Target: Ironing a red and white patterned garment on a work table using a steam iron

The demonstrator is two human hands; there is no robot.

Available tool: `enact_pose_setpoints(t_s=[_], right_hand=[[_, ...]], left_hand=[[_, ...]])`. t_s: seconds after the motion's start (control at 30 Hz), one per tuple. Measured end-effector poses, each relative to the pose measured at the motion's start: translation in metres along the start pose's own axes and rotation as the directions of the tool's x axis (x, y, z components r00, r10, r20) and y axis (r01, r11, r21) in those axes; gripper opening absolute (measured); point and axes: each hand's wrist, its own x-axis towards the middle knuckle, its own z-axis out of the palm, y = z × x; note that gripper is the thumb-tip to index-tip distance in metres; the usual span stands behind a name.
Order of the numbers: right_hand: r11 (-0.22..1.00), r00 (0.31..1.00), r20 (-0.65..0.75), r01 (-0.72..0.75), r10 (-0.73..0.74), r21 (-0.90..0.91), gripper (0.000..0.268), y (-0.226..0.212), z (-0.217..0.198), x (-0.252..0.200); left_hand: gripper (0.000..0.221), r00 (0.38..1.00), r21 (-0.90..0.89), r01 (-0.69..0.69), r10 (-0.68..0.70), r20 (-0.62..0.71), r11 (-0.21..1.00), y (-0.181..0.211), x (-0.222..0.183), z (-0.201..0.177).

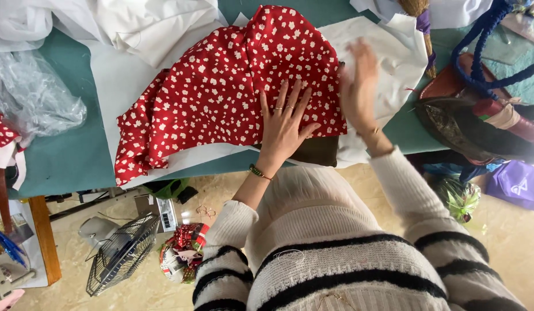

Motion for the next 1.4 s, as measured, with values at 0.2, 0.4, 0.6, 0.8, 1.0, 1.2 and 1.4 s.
enact_pose_setpoints(t_s=[0.2,0.4,0.6,0.8,1.0,1.2,1.4], right_hand=[[0.997,0.890,0.454,-0.066,0.046,0.029,0.057,0.006,-0.020,-0.050],[0.801,0.918,0.213,-0.158,0.334,-0.577,0.082,0.055,-0.137,-0.089],[0.911,0.911,0.328,-0.107,0.251,-0.399,0.091,0.152,-0.263,-0.090],[0.812,0.735,0.401,-0.349,0.547,-0.467,0.053,0.153,-0.257,-0.083],[0.917,0.677,0.687,0.045,0.264,-0.396,0.028,-0.043,-0.175,0.022],[0.875,0.716,0.695,0.375,-0.063,-0.307,0.049,-0.085,-0.049,0.049],[0.914,0.713,0.694,0.338,-0.095,-0.223,0.054,-0.097,0.001,0.096]], left_hand=[[0.073,0.983,0.004,0.175,-0.175,0.054,0.985,-0.045,-0.017,-0.007],[0.076,0.979,-0.173,0.195,-0.204,-0.031,0.965,-0.049,-0.033,-0.001],[0.056,0.926,-0.143,0.344,-0.361,-0.112,0.928,-0.081,-0.061,-0.004],[0.062,0.917,-0.152,0.384,-0.395,-0.056,0.911,-0.087,-0.083,-0.001],[0.055,0.901,-0.212,0.410,-0.430,-0.060,0.887,-0.086,-0.069,-0.006],[0.059,0.840,-0.399,0.441,-0.527,-0.133,0.804,-0.106,-0.089,0.024],[0.066,0.817,-0.471,0.442,-0.559,-0.140,0.764,-0.113,-0.096,0.045]])
